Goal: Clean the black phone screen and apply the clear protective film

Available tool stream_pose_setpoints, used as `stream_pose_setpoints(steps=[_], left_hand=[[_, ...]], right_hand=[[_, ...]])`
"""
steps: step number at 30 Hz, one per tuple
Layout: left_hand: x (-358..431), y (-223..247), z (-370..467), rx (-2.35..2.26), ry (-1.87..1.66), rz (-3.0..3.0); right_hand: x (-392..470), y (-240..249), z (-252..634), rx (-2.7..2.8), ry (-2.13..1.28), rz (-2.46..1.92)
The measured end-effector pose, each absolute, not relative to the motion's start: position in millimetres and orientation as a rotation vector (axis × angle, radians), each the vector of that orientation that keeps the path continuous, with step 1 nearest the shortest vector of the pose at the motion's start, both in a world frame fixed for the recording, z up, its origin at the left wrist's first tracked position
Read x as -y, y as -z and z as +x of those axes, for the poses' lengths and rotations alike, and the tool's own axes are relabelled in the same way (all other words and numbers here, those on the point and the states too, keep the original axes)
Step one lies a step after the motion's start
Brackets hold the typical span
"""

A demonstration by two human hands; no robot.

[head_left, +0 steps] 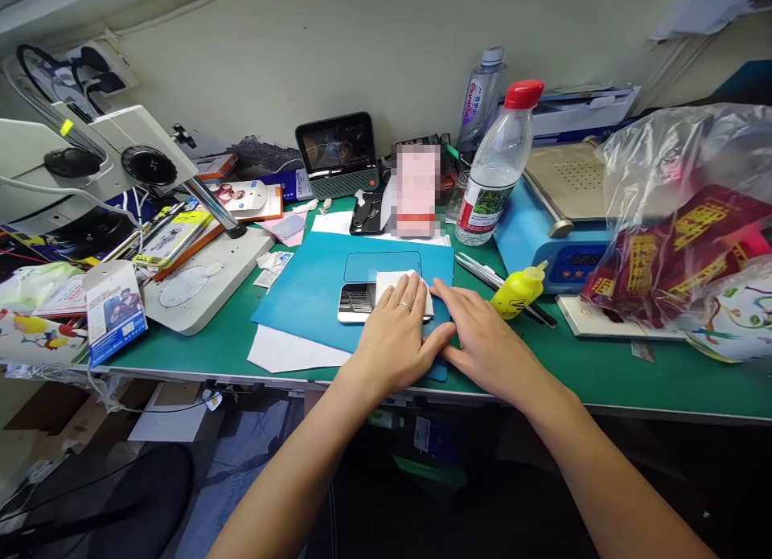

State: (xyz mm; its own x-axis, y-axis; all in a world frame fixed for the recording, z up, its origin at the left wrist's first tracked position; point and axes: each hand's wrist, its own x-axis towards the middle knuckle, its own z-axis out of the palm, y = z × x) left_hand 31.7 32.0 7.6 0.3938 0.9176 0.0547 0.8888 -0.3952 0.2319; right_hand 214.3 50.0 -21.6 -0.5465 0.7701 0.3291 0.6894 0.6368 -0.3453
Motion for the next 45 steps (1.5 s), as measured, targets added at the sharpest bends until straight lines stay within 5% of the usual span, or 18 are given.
stream_pose_setpoints(steps=[13, 30, 45], left_hand=[[7, 6, -12, -1.790, -0.233, 2.539], [-37, -2, 35, -1.689, -0.273, 2.484], [11, 14, -57, -2.015, -0.265, 2.381]], right_hand=[[-45, 15, 208, 2.406, -0.226, -1.174], [-50, 19, 211, 2.388, -0.240, -1.177], [-46, 12, 208, 2.424, -0.212, -1.213]])
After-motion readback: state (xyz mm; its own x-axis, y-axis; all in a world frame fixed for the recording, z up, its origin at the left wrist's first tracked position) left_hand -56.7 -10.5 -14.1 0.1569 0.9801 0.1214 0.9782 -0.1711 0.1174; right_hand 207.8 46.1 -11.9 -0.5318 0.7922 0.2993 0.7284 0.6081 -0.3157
